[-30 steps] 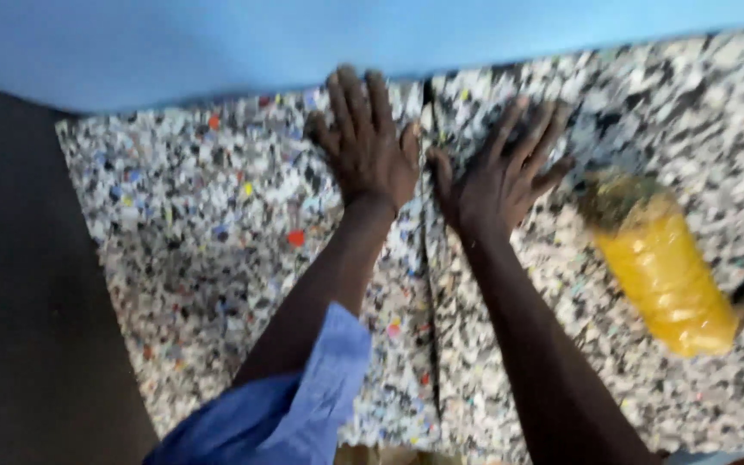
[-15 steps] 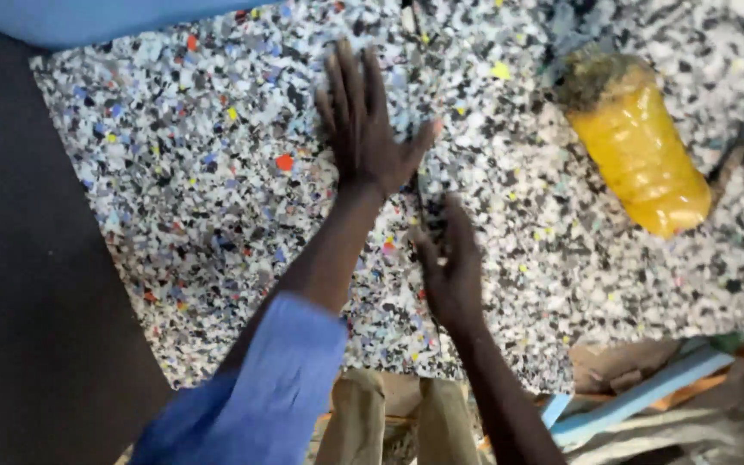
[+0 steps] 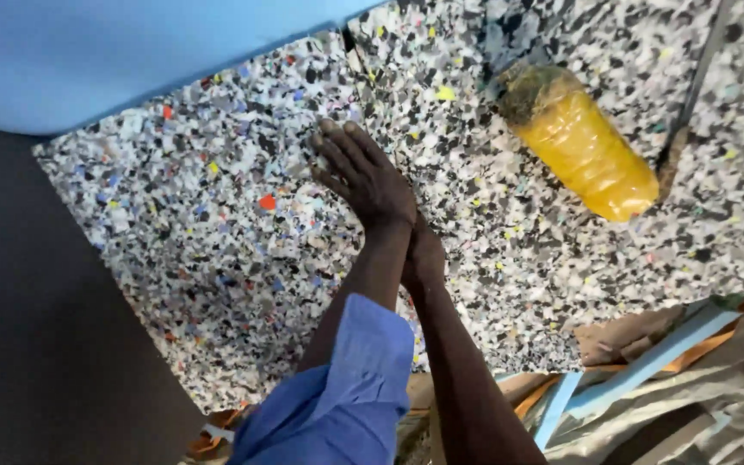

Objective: A person uses a long knife to trim the edges and cut sections of large bonded foam sheets on the floor.

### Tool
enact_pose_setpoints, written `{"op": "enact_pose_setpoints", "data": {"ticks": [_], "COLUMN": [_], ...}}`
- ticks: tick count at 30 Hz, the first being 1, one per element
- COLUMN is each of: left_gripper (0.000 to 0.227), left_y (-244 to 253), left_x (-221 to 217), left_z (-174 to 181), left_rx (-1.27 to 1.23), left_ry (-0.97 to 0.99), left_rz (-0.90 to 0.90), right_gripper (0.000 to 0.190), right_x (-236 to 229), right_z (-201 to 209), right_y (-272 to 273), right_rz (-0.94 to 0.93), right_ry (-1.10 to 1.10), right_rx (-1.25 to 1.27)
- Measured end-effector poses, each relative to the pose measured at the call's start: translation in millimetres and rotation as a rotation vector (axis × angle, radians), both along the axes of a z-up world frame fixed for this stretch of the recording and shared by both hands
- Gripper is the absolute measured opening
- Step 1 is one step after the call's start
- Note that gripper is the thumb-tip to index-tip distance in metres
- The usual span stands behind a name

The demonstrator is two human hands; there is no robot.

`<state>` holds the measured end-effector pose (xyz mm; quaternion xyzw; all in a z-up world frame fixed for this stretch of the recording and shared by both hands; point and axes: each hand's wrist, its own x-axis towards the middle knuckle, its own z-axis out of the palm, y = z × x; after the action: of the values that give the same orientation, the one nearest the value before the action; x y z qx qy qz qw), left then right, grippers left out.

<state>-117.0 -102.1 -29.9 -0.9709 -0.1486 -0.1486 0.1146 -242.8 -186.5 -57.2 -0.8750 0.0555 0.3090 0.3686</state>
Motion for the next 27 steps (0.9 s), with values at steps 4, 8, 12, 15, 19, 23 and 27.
{"op": "enact_pose_setpoints", "data": {"ticks": [4, 8, 12, 15, 19, 23, 27], "left_gripper": [0.048, 0.080, 0.143, 0.137, 0.122, 0.135, 0.143], "left_y": [-14, -21, 37, 84, 120, 112, 126], "left_x": [14, 1, -25, -33, -39, -24, -25], "left_z": [20, 25, 43, 50, 75, 61, 35], "left_rx": [0.038, -0.186, -0.310, -0.592, -0.461, -0.369, -0.403], "left_ry": [-0.167, -0.002, 0.315, 0.267, 0.477, 0.713, 0.555], "left_rz": [0.064, 0.171, -0.032, -0.302, -0.351, -0.238, -0.288], "right_gripper": [0.053, 0.045, 0.041, 0.032, 0.037, 0.045, 0.034], "right_x": [13, 22, 64, 104, 116, 138, 133], "right_z": [-81, -81, 32, 104, 141, 136, 85], "right_y": [-25, -19, -5, -1, -8, -7, 3], "right_rz": [-0.220, -0.292, -0.135, 0.117, 0.292, 0.282, 0.310], "right_ry": [0.254, 0.232, 0.155, 0.167, 0.180, 0.311, 0.208], "right_rx": [-0.075, -0.130, -0.144, -0.332, -0.436, -0.609, -0.638]}}
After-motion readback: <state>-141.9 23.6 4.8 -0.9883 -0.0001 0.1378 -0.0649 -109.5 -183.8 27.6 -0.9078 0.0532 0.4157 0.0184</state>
